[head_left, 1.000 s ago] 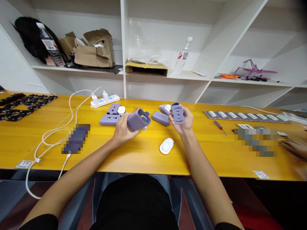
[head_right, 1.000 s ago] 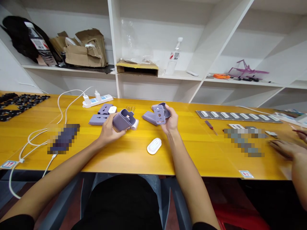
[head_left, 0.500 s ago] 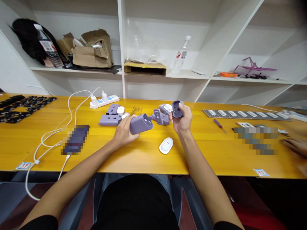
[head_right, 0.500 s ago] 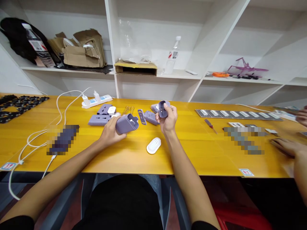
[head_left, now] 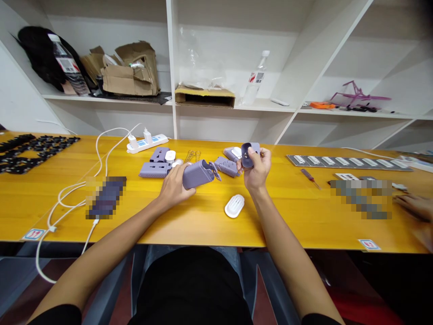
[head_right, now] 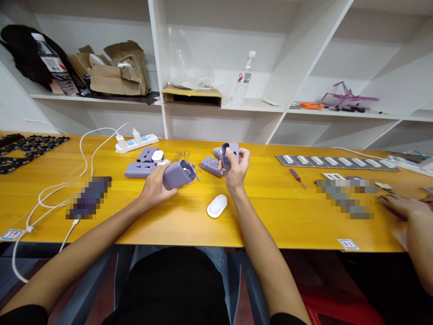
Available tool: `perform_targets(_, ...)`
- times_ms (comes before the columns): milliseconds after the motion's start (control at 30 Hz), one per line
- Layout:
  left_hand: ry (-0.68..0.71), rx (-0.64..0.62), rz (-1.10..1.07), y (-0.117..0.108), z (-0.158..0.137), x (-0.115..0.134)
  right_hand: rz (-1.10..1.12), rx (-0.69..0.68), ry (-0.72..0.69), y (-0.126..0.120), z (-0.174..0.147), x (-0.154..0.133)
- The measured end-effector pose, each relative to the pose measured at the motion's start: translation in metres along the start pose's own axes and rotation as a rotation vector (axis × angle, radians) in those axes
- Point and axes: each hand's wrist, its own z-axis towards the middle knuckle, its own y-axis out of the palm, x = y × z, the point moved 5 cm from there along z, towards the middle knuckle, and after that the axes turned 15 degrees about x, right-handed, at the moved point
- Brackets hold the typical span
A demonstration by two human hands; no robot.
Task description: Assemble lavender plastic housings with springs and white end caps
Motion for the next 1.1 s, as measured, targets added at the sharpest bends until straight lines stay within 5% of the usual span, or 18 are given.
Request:
perform_targets(833,-0.032,-0.007,0.181,-0.003,-0.001,-0.004,-0.139,0.040,-0.317,0.002,-0.021,-0.021)
perform_targets(1100,-0.054,-0.007,0.253,-0.006,0.001,-0.003,-0.134,0.058,-0.324,0.001,-0.020,-0.016)
